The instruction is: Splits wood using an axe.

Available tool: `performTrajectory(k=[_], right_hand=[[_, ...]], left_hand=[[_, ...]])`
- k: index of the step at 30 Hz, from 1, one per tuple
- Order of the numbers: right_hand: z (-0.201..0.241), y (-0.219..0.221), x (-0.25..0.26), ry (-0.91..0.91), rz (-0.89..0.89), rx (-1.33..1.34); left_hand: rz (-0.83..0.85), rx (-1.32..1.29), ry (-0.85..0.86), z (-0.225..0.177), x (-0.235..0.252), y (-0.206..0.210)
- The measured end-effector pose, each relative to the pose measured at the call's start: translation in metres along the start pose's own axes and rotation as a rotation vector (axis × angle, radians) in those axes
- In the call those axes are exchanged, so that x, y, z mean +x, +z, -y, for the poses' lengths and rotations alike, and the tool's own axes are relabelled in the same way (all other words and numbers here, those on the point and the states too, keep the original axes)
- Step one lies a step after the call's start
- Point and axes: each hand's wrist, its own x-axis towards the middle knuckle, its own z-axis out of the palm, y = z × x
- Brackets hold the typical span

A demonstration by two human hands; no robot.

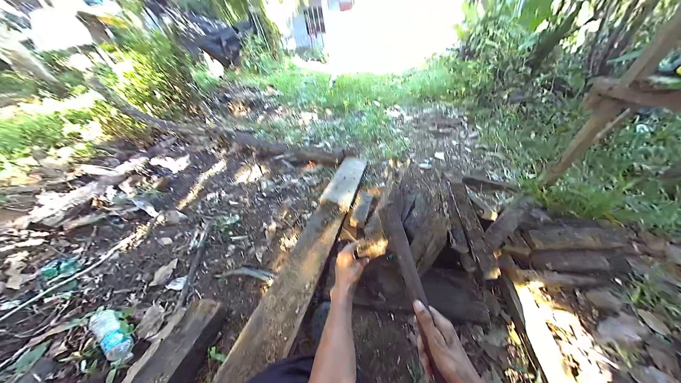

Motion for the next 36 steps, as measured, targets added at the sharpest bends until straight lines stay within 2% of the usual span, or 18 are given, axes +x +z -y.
performTrajectory(k=[5, 12, 18, 22, 26, 29, 31, 33, 34, 36], right_hand=[[-0.004, 0.005, -0.005, -0.008, -0.019, -0.054], [-0.006, 0.004, -0.003, -0.006, -0.011, -0.067], [0.021, 0.006, -0.027, -0.054, -0.047, 0.012], [0.073, 0.003, -0.046, -0.388, -0.082, 0.126], [0.154, -0.014, -0.047, -0.885, -0.058, 0.239], [0.221, -0.024, -0.052, -1.163, -0.002, 0.343], [0.245, -0.028, -0.05, -1.301, 0.035, 0.394], [0.226, -0.025, -0.041, -1.256, -0.01, 0.352], [0.19, -0.022, -0.034, -1.112, -0.071, 0.274], [0.079, -0.017, -0.012, -0.669, -0.124, 0.028]], left_hand=[[0.041, 0.088, -0.028, -0.007, -0.009, 0.0], [-0.048, 0.019, -0.01, 0.002, -0.016, 0.001], [-0.032, 0.057, -0.013, 0.001, -0.016, 0.0], [-0.025, 0.05, -0.02, -0.001, -0.016, 0.0], [-0.019, 0.059, -0.047, -0.001, -0.016, 0.001], [-0.02, 0.053, -0.05, 0.0, -0.015, 0.0], [-0.022, 0.045, -0.057, -0.002, -0.016, -0.001], [-0.021, 0.031, -0.068, -0.004, -0.017, -0.001], [-0.026, 0.023, -0.065, -0.001, -0.018, -0.001], [-0.027, 0.02, -0.052, 0.004, -0.018, -0.002]])
